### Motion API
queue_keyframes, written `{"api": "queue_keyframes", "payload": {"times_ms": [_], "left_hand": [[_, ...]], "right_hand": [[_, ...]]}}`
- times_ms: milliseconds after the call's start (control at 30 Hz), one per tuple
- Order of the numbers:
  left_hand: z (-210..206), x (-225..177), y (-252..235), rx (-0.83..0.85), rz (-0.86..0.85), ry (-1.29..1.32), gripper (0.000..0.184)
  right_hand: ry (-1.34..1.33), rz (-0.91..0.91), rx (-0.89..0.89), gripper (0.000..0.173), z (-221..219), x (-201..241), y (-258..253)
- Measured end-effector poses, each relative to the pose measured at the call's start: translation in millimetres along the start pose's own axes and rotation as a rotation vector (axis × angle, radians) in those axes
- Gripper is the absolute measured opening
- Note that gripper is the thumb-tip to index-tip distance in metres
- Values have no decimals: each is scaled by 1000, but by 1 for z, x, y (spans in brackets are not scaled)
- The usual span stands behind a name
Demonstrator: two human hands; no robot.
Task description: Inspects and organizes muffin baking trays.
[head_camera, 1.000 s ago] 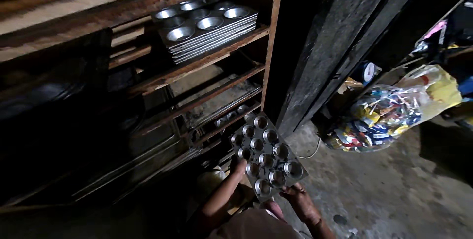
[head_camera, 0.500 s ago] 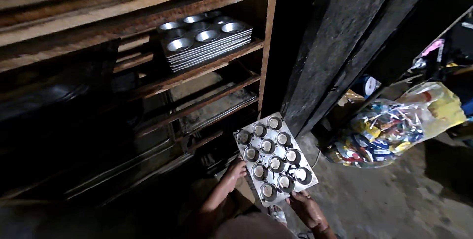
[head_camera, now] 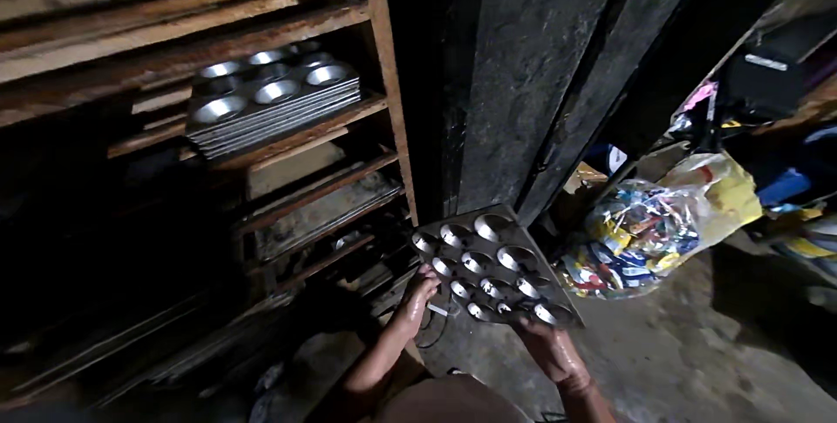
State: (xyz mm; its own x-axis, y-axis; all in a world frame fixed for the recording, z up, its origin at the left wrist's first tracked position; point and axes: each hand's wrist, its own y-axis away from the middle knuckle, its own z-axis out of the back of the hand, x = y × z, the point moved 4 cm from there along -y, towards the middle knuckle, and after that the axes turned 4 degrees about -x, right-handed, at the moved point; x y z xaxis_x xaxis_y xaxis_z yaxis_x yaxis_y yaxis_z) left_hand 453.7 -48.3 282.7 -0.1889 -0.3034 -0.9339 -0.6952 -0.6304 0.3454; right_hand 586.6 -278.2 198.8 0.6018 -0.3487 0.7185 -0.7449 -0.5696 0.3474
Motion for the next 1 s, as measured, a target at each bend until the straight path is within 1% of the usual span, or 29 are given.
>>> {"api": "queue_keyframes", "payload": {"times_ms": [33, 100, 167, 233, 267, 333, 400, 467, 533, 600, 733, 800, 867, 933, 1000], "left_hand": [[-8, -10, 0, -1, -34, 4, 46], [-23, -24, -2, -2, -93, -28, 49], [-35, -34, -4, -27, -147, -90, 55], [-43, -36, -9, -105, -185, -143, 55], [-44, -34, -13, -144, -188, -155, 58], [-47, -30, -21, -207, -201, -163, 61], [-47, -24, -28, -241, -188, -160, 68], [-45, -19, -32, -269, -147, -160, 72], [-40, -15, -36, -297, -103, -152, 67], [-34, -11, -39, -318, -77, -141, 64], [-26, -3, -40, -364, -82, -176, 62], [-21, 0, -41, -395, -97, -218, 63], [-16, 2, -38, -398, -106, -252, 64], [-12, -1, -32, -348, -112, -274, 59], [-7, -9, -26, -348, -130, -282, 51]], "right_hand": [[-108, -78, -16, 32, 3, -6, -3], [-238, -217, -48, 19, 5, -14, -7], [-306, -283, -44, 16, 4, -15, -11], [-329, -295, -30, 17, 2, -13, -16], [-322, -291, -29, 18, 3, -12, -20], [-264, -270, -29, 19, 3, -7, -26], [-190, -229, -15, 21, 3, -1, -30], [-138, -176, 9, 28, 2, 4, -35], [-97, -134, 23, 34, 1, 7, -39], [-62, -104, 37, 37, -1, 8, -41], [-46, -130, 25, 37, -1, 4, -46], [-50, -192, 31, 32, -2, 1, -48], [-32, -300, -9, 21, -2, -4, -48], [-80, -399, 1, 21, -1, -10, -49], [-136, -462, 38, 24, 0, -15, -50]]}}
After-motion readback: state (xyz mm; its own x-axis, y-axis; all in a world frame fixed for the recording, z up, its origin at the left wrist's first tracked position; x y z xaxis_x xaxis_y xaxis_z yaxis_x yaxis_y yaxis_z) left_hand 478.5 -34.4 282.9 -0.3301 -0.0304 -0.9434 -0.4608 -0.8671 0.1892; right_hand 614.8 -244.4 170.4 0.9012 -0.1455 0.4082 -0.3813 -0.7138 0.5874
